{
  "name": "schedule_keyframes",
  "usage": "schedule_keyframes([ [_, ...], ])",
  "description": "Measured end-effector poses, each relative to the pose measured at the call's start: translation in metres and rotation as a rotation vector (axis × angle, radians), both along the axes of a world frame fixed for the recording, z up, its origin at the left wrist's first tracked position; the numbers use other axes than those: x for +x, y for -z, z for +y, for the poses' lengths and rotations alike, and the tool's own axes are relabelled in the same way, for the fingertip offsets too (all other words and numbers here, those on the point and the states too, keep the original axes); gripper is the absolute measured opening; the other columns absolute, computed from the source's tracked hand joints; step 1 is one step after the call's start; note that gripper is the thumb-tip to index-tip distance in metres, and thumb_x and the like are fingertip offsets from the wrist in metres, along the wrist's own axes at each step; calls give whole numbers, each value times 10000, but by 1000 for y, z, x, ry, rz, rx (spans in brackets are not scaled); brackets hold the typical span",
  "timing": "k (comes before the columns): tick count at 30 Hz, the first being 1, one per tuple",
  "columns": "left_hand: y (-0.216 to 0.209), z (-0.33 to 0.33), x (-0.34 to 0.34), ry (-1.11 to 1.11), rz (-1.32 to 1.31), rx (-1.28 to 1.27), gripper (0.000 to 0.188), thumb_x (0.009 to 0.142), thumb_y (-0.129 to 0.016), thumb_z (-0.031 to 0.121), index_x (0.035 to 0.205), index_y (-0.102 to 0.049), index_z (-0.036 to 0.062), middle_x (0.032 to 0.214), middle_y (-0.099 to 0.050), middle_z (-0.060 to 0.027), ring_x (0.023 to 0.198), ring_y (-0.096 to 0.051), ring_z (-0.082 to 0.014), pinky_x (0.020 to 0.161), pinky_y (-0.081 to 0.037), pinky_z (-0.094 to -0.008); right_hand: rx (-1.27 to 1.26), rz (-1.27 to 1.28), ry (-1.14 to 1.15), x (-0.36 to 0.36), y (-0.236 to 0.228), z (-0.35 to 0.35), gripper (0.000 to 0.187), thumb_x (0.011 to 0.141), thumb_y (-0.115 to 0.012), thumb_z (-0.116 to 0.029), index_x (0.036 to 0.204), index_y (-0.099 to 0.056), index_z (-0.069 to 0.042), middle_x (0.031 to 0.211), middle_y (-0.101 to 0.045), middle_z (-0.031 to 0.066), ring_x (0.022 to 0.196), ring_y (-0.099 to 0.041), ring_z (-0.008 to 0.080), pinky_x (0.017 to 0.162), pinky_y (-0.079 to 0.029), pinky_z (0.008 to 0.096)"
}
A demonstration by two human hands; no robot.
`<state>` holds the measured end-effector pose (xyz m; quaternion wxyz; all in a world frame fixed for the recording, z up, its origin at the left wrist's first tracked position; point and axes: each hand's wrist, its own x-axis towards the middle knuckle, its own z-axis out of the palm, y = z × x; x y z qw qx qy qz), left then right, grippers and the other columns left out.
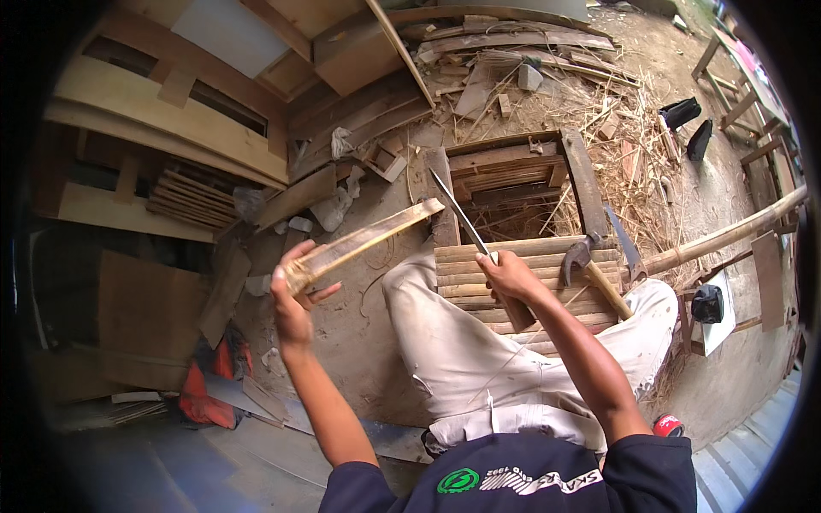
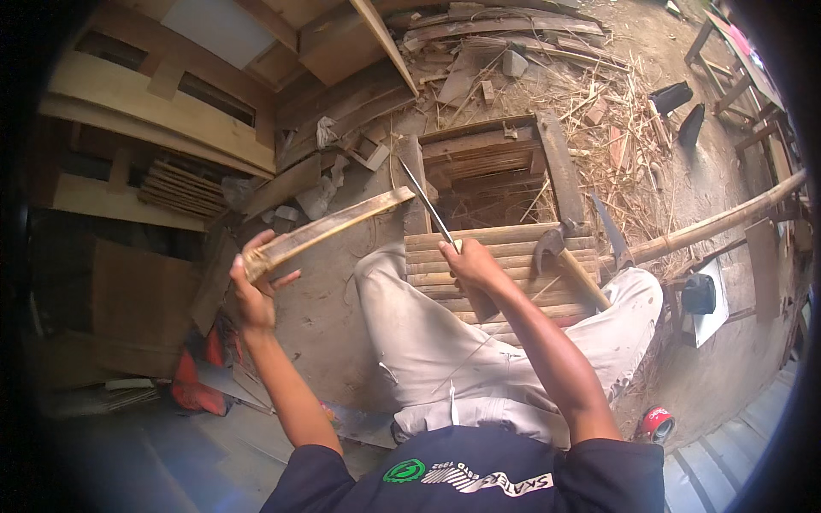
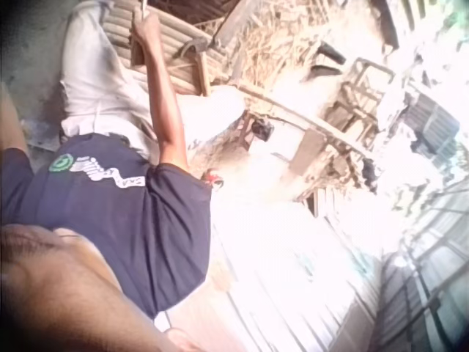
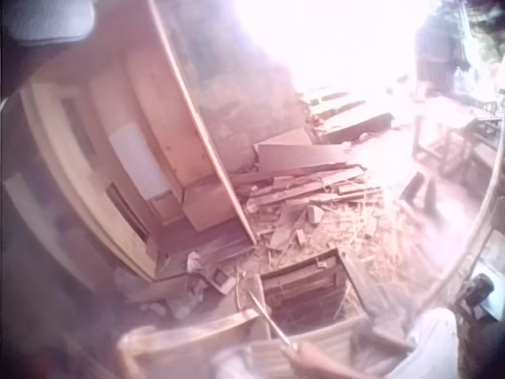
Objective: The person sits on the floor and uses a hand saw to cut a small wooden piece, then hammers nails into a bamboo frame. The person also retrieves nails from a bag and saws a long bamboo pole, assembling components into a bamboo structure.
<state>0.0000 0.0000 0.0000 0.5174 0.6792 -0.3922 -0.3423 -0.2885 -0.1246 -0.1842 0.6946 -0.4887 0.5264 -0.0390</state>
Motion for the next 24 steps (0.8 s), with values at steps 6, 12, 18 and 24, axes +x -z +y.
schedule_keyframes([
  [6,32,40,-103,66,-220,-167,804,906,-403,552,1303,-518,-138,1273,-609,-208,1157,-596,-265,993,-461,-357,335,-609,490,18,-32,32,512,863,-700,-521,999,-548,-52,816,-649,116,572,-584,134,501,-530,302],
  [12,53,72,-172,528,-432,-11,743,781,-769,332,1389,-498,3,1423,-498,-202,1339,-464,-311,1105,-382,-389,273,-671,313,20,-35,39,389,851,-748,-330,1037,-630,-9,915,-697,119,782,-650,162,696,-536,317],
  [18,54,60,-155,546,-38,33,604,894,-695,282,1386,-494,-4,1485,-434,-183,1395,-392,-291,1147,-302,-383,253,-821,137,-16,-44,37,322,827,-788,-245,1014,-653,-20,927,-706,65,855,-653,135,774,-506,280],
  [24,67,-28,-156,-72,585,-43,474,979,-593,333,1284,-538,-26,1272,-589,-161,1252,-527,-272,1062,-410,-461,-78,-739,4,-34,-86,50,408,800,-822,-292,1035,-623,-24,838,-658,29,739,-610,99,658,-501,265],
])
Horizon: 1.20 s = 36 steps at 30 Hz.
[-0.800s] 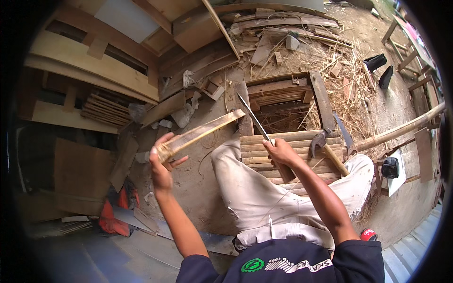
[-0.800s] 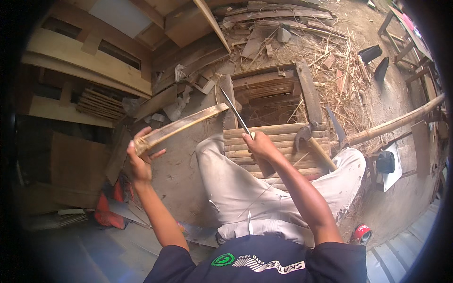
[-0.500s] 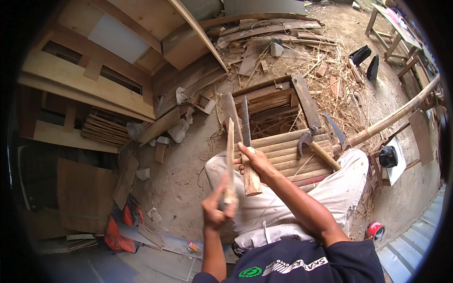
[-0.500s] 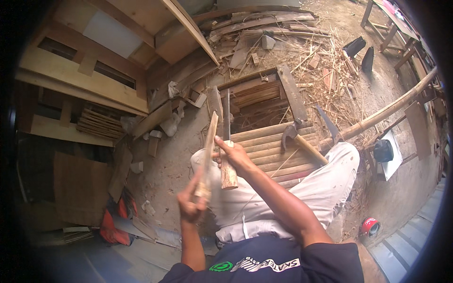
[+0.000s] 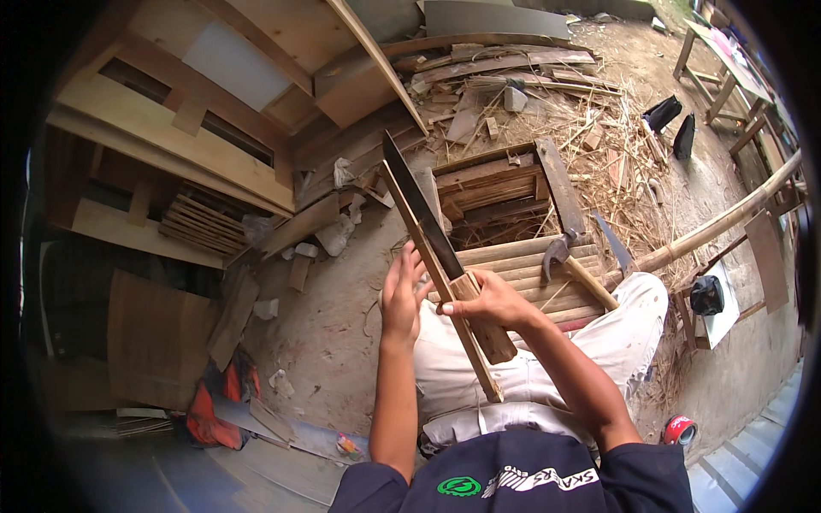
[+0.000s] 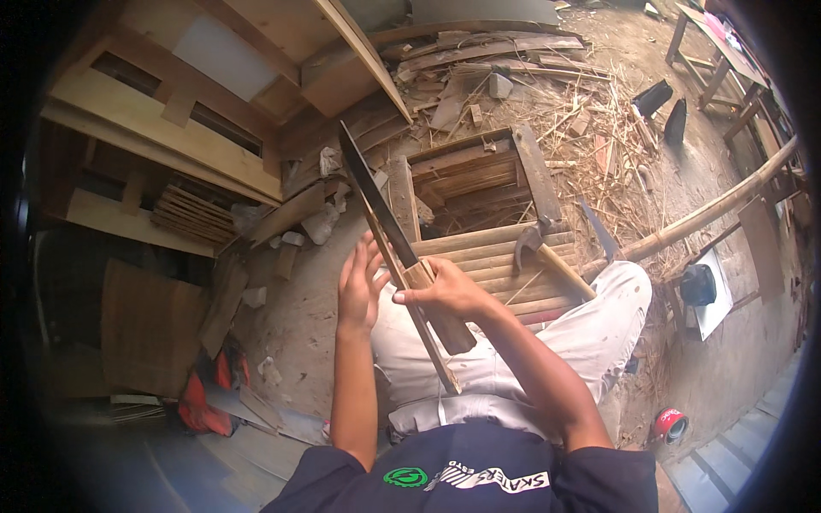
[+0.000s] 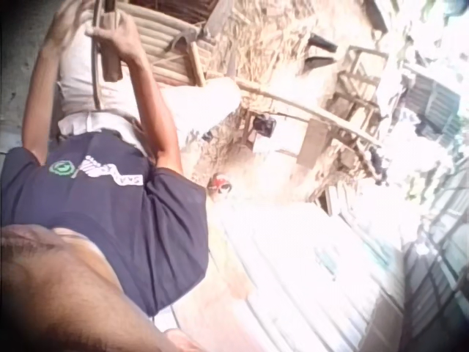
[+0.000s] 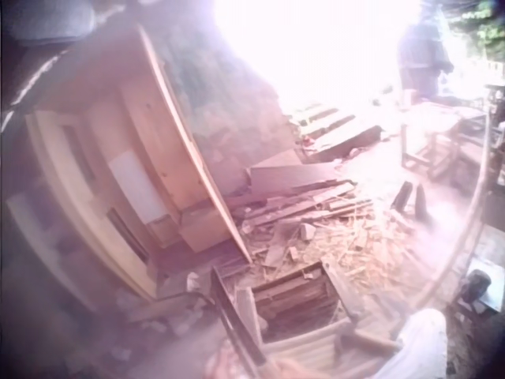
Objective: The person sits on the floor and uses a hand saw to cut a small wooden piece, then hammers nails into a bamboo frame. The person also retrieves nails from a bag and saws a long bamboo pole, assembling components into a bamboo structure.
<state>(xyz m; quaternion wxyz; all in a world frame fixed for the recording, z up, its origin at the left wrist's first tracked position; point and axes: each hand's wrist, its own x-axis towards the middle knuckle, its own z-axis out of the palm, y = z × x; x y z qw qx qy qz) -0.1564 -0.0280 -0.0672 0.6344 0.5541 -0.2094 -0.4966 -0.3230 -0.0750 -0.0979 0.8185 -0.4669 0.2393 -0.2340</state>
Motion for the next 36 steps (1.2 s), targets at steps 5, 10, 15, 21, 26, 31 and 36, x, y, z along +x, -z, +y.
schedule_keyframes([
  [5,9,-37,-13,36,243,-91,273,954,-638,290,1050,-619,35,999,-657,-55,939,-652,-189,810,-555,-343,-95,105,271,-7,-7,27,416,834,-796,-284,1070,-593,-8,804,-652,34,676,-605,92,586,-492,256],
  [10,7,-43,-14,-115,193,-131,187,971,-612,229,1023,-580,53,985,-669,-82,810,-651,-169,697,-558,-302,-24,95,517,-27,10,29,361,861,-760,-159,1067,-498,-19,813,-637,41,601,-610,103,517,-527,266],
  [15,-4,-43,-7,-213,83,-148,168,987,-587,228,1021,-559,66,939,-642,-54,734,-604,-132,657,-525,-290,31,36,477,-35,20,26,393,844,-779,-156,1062,-479,-26,788,-601,43,598,-611,116,538,-547,277],
  [21,-35,-60,24,-70,-103,-351,282,977,-598,334,1030,-570,58,808,-570,-26,668,-562,-115,599,-489,-274,-477,594,536,-35,27,31,361,846,-715,-117,1108,-493,-3,709,-657,96,601,-614,180,611,-490,310],
  [26,-52,-85,72,92,-131,-671,429,949,-593,465,1009,-568,40,742,-544,-41,677,-557,-159,636,-477,-302,-485,597,499,-39,49,26,339,846,-713,-137,1071,-508,13,673,-641,110,567,-628,178,538,-516,328],
  [31,-34,-106,101,176,-337,-708,635,900,-512,650,913,-589,20,695,-547,-63,658,-573,-176,635,-489,-327,-376,687,417,-39,75,43,291,851,-720,-182,979,-540,8,725,-618,121,573,-615,170,496,-509,343],
  [36,-24,-111,122,51,-430,-693,848,773,-405,838,869,-589,16,674,-543,-53,598,-589,-162,550,-492,-283,-385,701,379,-43,80,81,350,866,-709,-252,1039,-561,14,746,-625,144,639,-619,207,609,-511,371],
])
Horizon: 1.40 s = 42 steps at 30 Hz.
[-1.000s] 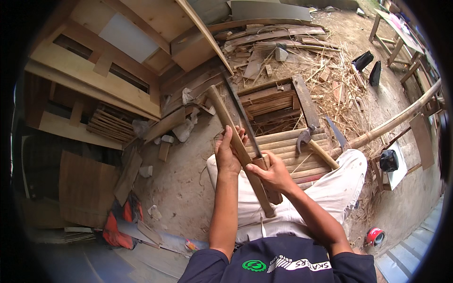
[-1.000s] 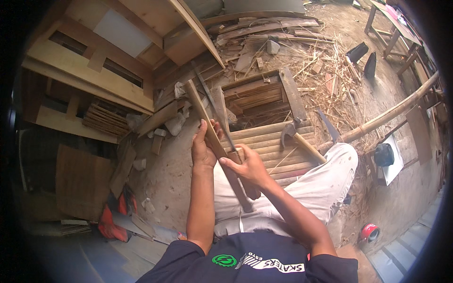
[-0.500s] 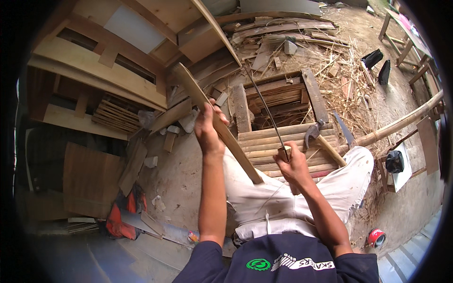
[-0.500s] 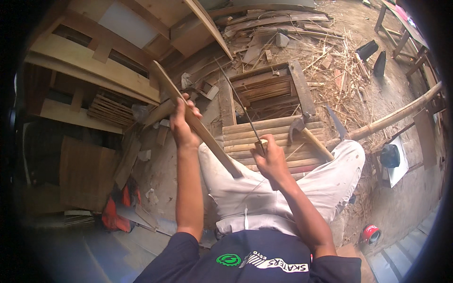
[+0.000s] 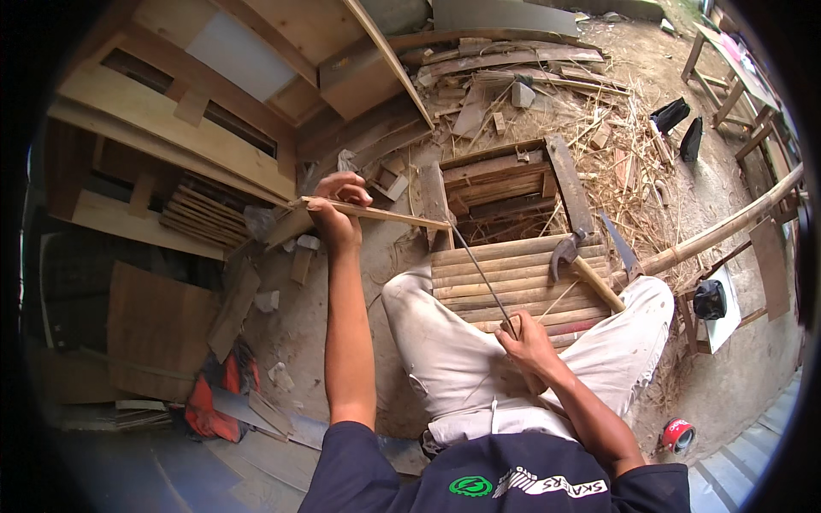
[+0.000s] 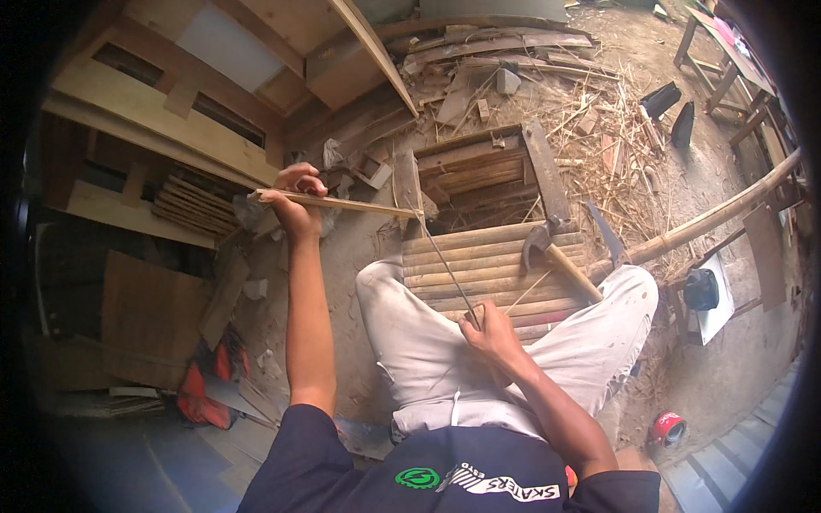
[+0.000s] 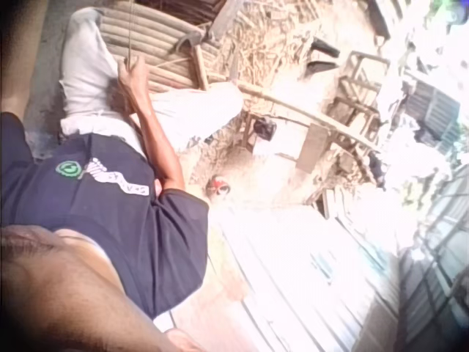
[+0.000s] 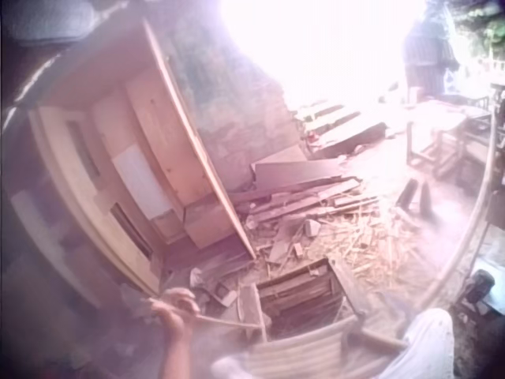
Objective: The person sits on the floor and uses a hand saw to cut a small wooden piece, then hammers nails into a bamboo frame. The person also retrieves nails from a bag and saws a long bamboo pole, assembling components into a bamboo structure.
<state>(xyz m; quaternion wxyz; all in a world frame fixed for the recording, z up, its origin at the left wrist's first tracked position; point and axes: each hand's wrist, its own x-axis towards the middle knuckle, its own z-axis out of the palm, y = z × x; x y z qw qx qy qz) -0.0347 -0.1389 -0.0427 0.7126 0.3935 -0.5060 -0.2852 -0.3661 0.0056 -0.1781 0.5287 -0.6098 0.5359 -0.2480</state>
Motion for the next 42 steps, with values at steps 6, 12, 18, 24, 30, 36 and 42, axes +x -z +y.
schedule_keyframes([
  [6,-3,-2,-4,23,45,-91,875,718,-395,902,922,-531,62,495,-296,37,403,-369,-82,364,-356,-208,264,127,-131,-13,-16,17,494,960,-541,-420,1085,-589,56,897,-661,291,887,-657,418,781,-489,467],
  [12,-6,-7,-16,-44,-4,-174,737,791,-467,834,799,-430,98,498,-305,44,393,-311,-63,396,-340,-222,329,-41,-71,3,-19,2,451,1005,-465,-415,1072,-514,28,772,-632,168,696,-628,281,674,-495,418],
  [18,-10,-12,-20,-45,26,-71,787,712,-399,933,636,-258,162,506,-245,42,405,-239,-69,399,-274,-233,339,-187,-81,42,-72,-42,434,1024,-430,-436,1056,-484,-7,693,-558,79,555,-555,160,524,-459,328],
  [24,-9,-11,-18,-27,20,-53,812,678,-421,948,621,-257,154,503,-243,44,411,-236,-69,397,-235,-233,-143,-802,10,70,-76,-71,291,1030,-442,-281,1126,-460,-7,694,-529,18,573,-499,81,496,-412,248],
  [30,-10,-9,-20,5,44,-63,812,671,-448,943,621,-256,155,506,-246,46,393,-231,-66,384,-224,-218,301,90,-27,79,-17,-36,373,1001,-491,-385,994,-595,-27,722,-619,115,653,-625,182,562,-481,344],
  [36,0,-5,-14,16,78,-31,822,636,-436,965,631,-271,160,510,-264,51,396,-238,-57,391,-231,-207,-51,-702,-20,71,-79,-79,375,1035,-431,-363,1151,-483,-11,691,-503,12,558,-483,93,491,-418,262],
  [42,-5,-9,-24,50,54,-69,821,657,-464,944,629,-275,146,518,-251,54,404,-219,-53,391,-227,-209,47,-377,-131,72,-28,-54,407,1031,-426,-389,1015,-524,5,702,-547,43,601,-532,125,518,-429,298],
])
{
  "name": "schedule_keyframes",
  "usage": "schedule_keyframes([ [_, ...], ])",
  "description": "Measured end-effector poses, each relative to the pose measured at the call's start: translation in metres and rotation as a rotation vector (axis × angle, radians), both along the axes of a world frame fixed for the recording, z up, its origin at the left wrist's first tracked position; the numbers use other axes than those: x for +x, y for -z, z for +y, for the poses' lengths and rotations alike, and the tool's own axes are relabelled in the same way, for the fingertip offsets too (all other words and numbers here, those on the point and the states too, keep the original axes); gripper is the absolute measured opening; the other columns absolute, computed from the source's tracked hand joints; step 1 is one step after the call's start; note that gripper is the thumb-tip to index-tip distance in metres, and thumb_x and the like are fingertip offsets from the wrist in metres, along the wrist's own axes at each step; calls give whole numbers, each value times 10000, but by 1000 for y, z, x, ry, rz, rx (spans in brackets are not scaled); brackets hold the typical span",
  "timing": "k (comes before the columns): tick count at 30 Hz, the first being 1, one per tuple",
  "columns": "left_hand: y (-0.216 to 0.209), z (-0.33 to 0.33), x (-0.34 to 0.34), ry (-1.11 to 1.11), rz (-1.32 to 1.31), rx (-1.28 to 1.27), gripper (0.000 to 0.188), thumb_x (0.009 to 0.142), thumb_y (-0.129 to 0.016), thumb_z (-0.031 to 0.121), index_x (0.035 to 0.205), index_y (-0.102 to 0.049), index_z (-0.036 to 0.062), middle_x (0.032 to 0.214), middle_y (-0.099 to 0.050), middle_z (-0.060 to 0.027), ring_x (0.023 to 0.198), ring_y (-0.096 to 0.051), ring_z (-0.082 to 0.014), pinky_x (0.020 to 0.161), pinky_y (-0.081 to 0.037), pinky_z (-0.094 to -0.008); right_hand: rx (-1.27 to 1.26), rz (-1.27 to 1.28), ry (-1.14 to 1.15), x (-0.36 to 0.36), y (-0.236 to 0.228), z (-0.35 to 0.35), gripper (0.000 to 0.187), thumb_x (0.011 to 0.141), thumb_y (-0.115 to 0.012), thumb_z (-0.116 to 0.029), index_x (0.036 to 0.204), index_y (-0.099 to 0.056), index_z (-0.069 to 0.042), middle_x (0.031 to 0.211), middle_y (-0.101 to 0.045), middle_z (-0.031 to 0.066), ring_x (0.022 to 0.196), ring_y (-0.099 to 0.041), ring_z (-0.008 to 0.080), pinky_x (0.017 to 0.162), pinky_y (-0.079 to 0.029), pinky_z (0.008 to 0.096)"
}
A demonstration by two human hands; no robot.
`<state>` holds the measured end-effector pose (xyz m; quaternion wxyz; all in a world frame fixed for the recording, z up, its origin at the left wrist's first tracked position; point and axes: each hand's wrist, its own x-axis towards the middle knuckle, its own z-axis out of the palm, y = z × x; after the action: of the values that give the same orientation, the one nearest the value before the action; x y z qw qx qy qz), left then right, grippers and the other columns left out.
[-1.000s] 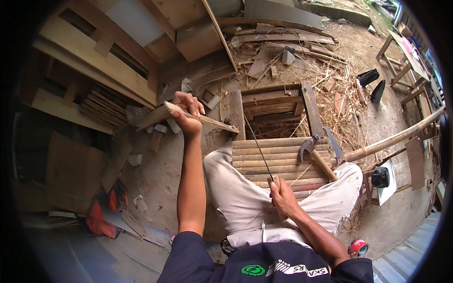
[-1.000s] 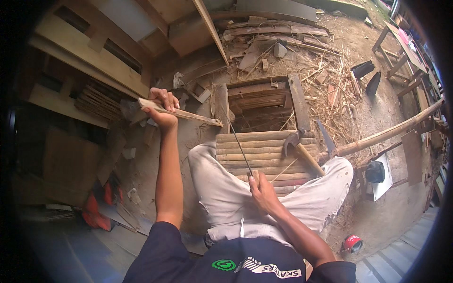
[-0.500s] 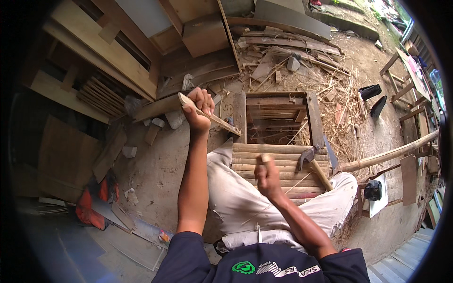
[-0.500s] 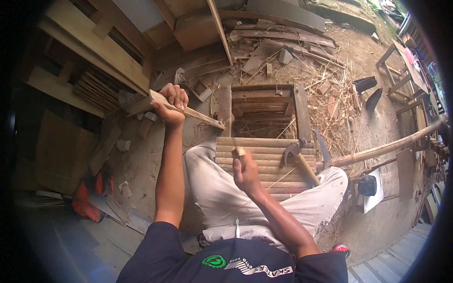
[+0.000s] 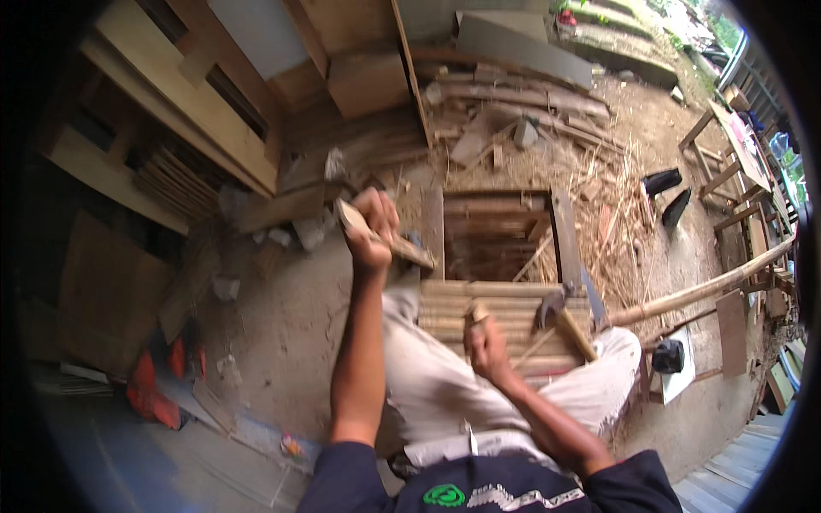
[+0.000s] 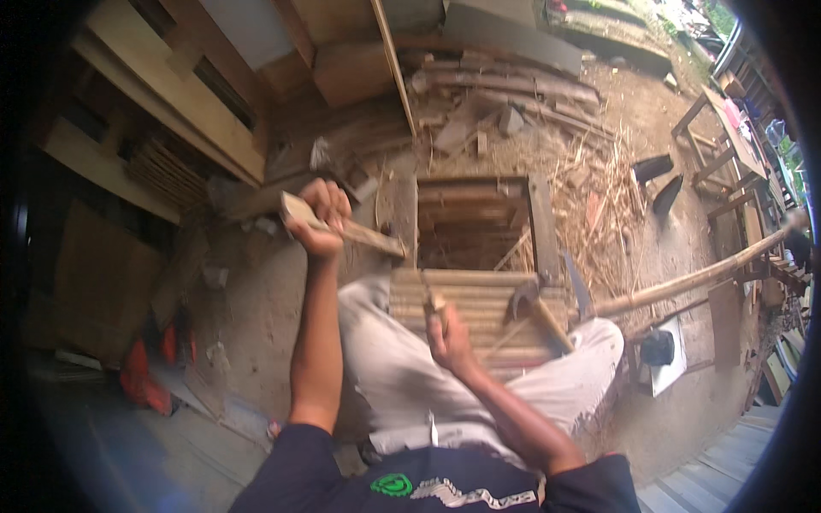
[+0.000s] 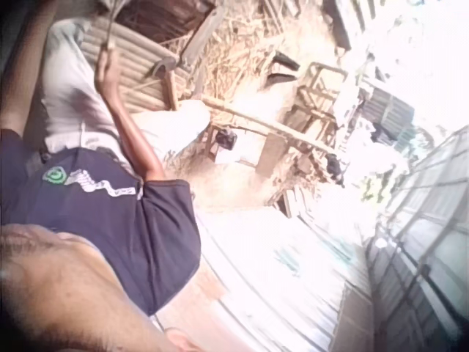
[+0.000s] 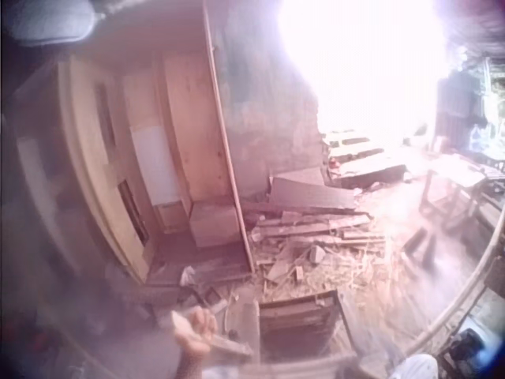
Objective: The person sits on the floor and uses a hand saw to cut a small wooden piece, then hammers nails into a bamboo frame. The person also retrieves nails from a bag and saws a long bamboo pole, assembling components into a bamboo structure.
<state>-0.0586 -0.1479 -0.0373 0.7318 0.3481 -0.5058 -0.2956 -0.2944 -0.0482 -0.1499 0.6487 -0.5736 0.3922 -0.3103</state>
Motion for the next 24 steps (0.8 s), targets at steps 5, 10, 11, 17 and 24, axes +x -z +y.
schedule_keyframes([
  [5,0,-2,-1,-13,37,3,826,650,-463,951,623,-279,146,512,-253,55,394,-219,-47,382,-202,-200,2,341,150,-10,9,18,434,1016,-468,-417,923,-556,-2,682,-586,84,593,-559,151,540,-467,338],
  [10,1,-1,7,-11,23,16,841,633,-454,964,612,-271,143,527,-252,53,409,-212,-47,386,-186,-203,-107,-525,172,-8,-68,-31,301,1040,-437,-353,1048,-439,-52,675,-466,-9,531,-426,54,465,-354,218],
  [11,1,-1,5,-2,15,12,842,631,-456,965,611,-270,144,529,-252,52,411,-210,-47,387,-186,-203,-88,-519,180,-9,-71,-32,322,1028,-464,-376,1041,-436,-56,697,-477,5,542,-438,59,466,-352,215],
  [17,1,1,-2,-11,34,12,852,607,-473,968,618,-255,145,535,-254,52,420,-206,-47,401,-169,-209,242,701,-52,6,24,21,447,995,-482,-396,999,-584,39,726,-640,177,661,-630,268,633,-492,421],
  [24,5,-6,-3,14,34,28,847,616,-437,972,627,-248,147,552,-230,62,443,-185,-43,422,-145,-221,-63,-71,80,-12,-45,-6,301,999,-532,-301,1043,-527,-3,614,-559,53,571,-573,154,553,-469,327],
])
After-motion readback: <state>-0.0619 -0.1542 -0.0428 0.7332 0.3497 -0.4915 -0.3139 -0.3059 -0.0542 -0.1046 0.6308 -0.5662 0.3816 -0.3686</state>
